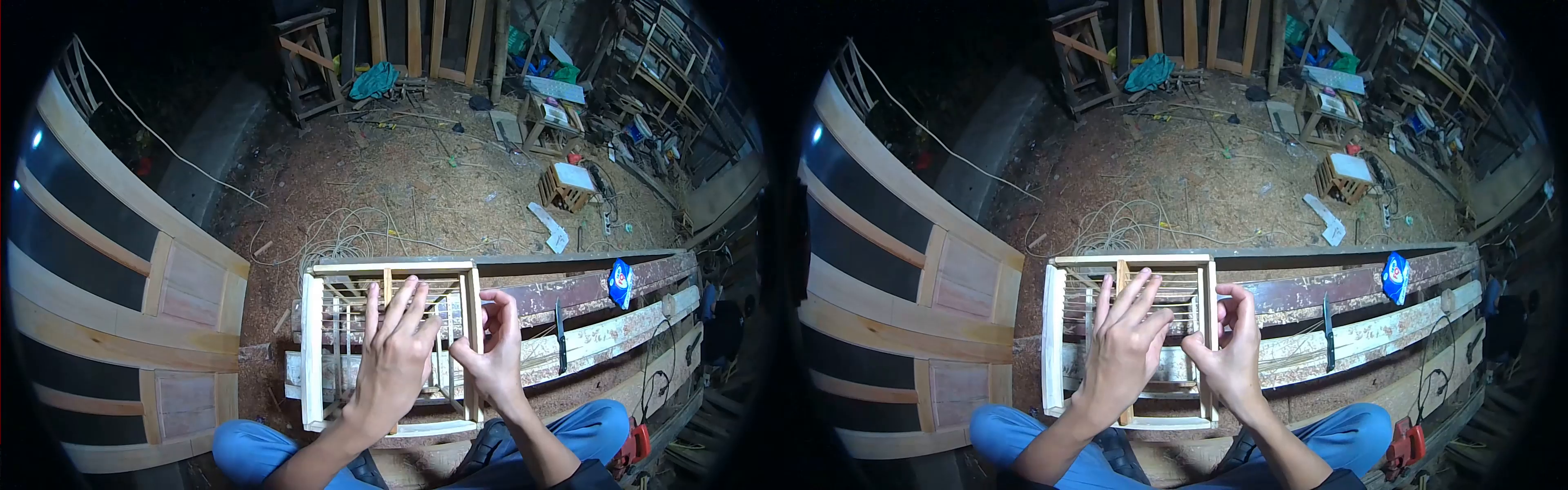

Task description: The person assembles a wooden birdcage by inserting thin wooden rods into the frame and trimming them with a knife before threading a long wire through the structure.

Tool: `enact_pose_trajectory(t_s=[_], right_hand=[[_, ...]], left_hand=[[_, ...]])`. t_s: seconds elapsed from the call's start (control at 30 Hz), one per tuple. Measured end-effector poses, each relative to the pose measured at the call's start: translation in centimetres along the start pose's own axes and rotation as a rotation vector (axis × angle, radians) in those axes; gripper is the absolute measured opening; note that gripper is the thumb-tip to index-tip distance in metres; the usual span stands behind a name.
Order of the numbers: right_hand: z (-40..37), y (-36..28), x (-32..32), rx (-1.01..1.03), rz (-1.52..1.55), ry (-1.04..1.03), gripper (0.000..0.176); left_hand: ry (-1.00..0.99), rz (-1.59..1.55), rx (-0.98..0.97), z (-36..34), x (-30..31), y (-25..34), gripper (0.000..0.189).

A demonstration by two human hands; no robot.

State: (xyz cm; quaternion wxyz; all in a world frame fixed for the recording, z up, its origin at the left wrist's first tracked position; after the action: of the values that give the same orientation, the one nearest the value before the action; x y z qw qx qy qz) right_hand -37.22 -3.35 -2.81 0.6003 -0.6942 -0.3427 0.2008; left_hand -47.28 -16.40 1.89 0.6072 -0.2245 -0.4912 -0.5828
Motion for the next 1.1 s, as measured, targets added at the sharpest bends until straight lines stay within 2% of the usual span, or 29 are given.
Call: enact_pose_trajectory(t_s=[0.47, 1.1], right_hand=[[-0.25, 0.19, 0.01, 0.047, -0.027, 0.021, 0.067], [-0.10, 0.15, 0.01, 0.056, -0.037, 0.028, 0.065]], left_hand=[[-0.017, 0.078, -0.009, -0.36, -0.61, 0.50, 0.018], [0.002, -0.009, -0.006, -0.54, -0.45, 0.27, 0.020]])
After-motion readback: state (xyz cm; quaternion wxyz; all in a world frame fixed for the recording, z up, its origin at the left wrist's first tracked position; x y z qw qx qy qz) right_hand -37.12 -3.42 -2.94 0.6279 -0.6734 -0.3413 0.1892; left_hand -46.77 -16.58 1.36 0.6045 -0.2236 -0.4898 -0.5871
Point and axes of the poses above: each hand's wrist, its own z-axis towards the middle knuckle, its own x-axis out of the back of the hand, y = z × x, the point moved 2 cm from there along z, towards the middle knuckle, and after that the axes turned 12 degrees about -x, right-handed, at the moved point
